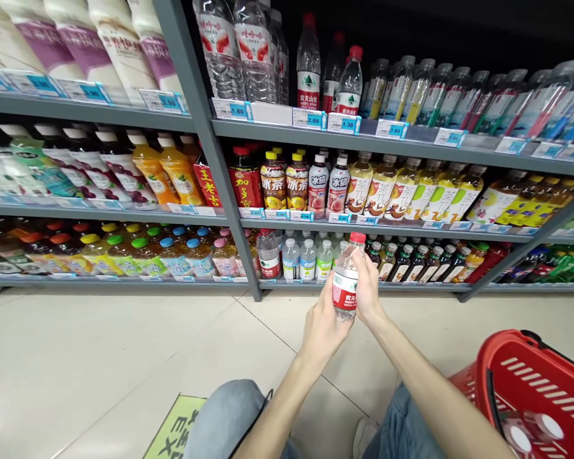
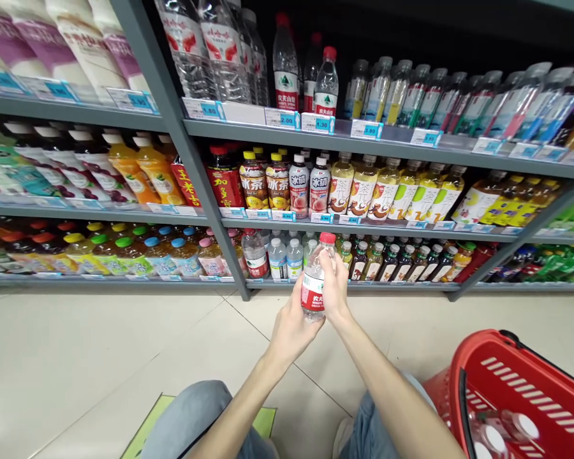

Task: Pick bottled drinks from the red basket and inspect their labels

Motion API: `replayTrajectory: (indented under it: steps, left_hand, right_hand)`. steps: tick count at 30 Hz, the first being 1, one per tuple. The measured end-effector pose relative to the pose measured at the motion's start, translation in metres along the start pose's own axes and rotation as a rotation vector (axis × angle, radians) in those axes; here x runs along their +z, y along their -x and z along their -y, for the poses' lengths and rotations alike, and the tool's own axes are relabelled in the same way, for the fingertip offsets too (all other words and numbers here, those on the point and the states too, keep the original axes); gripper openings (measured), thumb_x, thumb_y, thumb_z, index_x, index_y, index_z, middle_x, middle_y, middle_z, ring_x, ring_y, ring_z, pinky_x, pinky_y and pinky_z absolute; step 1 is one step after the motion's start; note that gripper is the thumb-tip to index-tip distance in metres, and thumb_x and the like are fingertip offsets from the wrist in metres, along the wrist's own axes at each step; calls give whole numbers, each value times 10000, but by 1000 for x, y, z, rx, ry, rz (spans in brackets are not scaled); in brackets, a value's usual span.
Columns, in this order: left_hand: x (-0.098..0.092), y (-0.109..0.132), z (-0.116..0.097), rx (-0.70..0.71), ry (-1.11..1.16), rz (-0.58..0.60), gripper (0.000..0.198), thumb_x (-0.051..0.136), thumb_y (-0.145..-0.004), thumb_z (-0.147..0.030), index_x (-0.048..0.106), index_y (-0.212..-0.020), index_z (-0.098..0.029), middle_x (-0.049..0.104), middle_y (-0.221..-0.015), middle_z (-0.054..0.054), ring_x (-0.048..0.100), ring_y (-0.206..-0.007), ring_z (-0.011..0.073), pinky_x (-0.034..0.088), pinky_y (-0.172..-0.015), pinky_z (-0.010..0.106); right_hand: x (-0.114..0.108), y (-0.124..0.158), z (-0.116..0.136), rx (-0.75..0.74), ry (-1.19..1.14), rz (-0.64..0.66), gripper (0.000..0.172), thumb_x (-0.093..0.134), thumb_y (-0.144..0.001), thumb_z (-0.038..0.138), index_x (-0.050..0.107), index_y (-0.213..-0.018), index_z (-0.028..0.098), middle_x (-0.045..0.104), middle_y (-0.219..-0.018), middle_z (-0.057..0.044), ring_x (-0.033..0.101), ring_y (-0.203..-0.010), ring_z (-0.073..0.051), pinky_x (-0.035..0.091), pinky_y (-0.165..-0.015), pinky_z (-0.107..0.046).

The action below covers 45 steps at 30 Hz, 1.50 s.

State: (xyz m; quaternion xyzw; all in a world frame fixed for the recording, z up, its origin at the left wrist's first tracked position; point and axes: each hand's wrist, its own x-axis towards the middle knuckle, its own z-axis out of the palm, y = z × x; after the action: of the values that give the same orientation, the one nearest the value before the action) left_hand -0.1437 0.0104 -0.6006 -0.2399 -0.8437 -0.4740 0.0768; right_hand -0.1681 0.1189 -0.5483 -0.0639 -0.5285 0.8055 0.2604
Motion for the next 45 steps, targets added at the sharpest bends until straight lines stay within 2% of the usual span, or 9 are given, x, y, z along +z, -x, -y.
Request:
replayTrajectory:
  steps: [9,12,15,19,23,28,31,37,45]
  left_hand:
    - [3,0,-10,-13,-154,-50,952,696,-762,-366,207,-1564,-207,687,-1284,148,738,-956,350,580,-754,419]
    - [-4,-1,-5,-10,-151,-52,958,680,-763,-371,185,-1568,-211,725,-1210,119,746,-912,315,577,-743,386]
    - [-14,-3,-1,6,-151,19,1004,689,-742,-387,154,-1574,-210,759,-1115,85,747,-870,288,573,-746,361]
    - [-20,-3,-6,-61,-184,127,1015,712,-723,-410,184,-1565,-206,777,-1021,66,745,-824,291,567,-735,359]
    - [-9,1,-15,-119,-177,128,952,709,-751,-411,237,-1551,-203,769,-1001,86,739,-827,315,565,-729,385]
    - [8,4,-15,5,19,-98,836,683,-778,-231,300,-1520,-216,587,-1381,149,646,-1167,282,544,-934,381]
    - [9,4,-11,12,18,-188,784,703,-768,-205,370,-1477,-222,552,-1409,139,603,-1231,271,523,-992,385]
    - [9,11,-10,-55,140,-156,859,781,-735,-338,348,-1461,-188,639,-1306,143,661,-1126,258,542,-953,379]
    - [10,17,-19,-100,286,-48,818,803,-704,-382,399,-1387,-183,726,-1046,77,688,-783,189,565,-757,320]
  right_hand:
    - [-3,2,5,30,-27,31,314,717,-822,512,662,-907,215,685,-791,13,587,-632,-131,465,-609,-244]
    - [0,-2,8,155,-124,100,356,712,-804,556,673,-900,216,714,-799,-2,635,-658,-152,509,-646,-268]
    - [3,-7,11,299,-212,175,446,658,-807,636,688,-875,197,737,-790,-37,669,-666,-177,545,-662,-298]
    - [1,-9,10,437,-221,58,466,709,-761,641,683,-805,178,738,-735,-49,648,-576,-171,539,-573,-293]
    - [-5,-10,9,532,-286,-26,455,711,-761,643,661,-768,191,722,-705,-34,626,-531,-163,529,-525,-296]
    - [-9,-13,14,413,-326,-70,433,701,-789,632,609,-722,215,705,-698,-19,634,-565,-170,548,-566,-313]
    - [-8,-15,18,404,-314,-19,416,706,-796,615,617,-740,213,723,-758,-30,672,-646,-190,571,-626,-330]
    - [-10,-20,16,418,-253,227,368,773,-754,523,670,-903,203,761,-918,-57,718,-728,-230,578,-619,-349]
    - [-16,-22,21,441,-253,311,309,711,-804,470,697,-864,166,752,-823,-62,687,-640,-190,569,-603,-314]
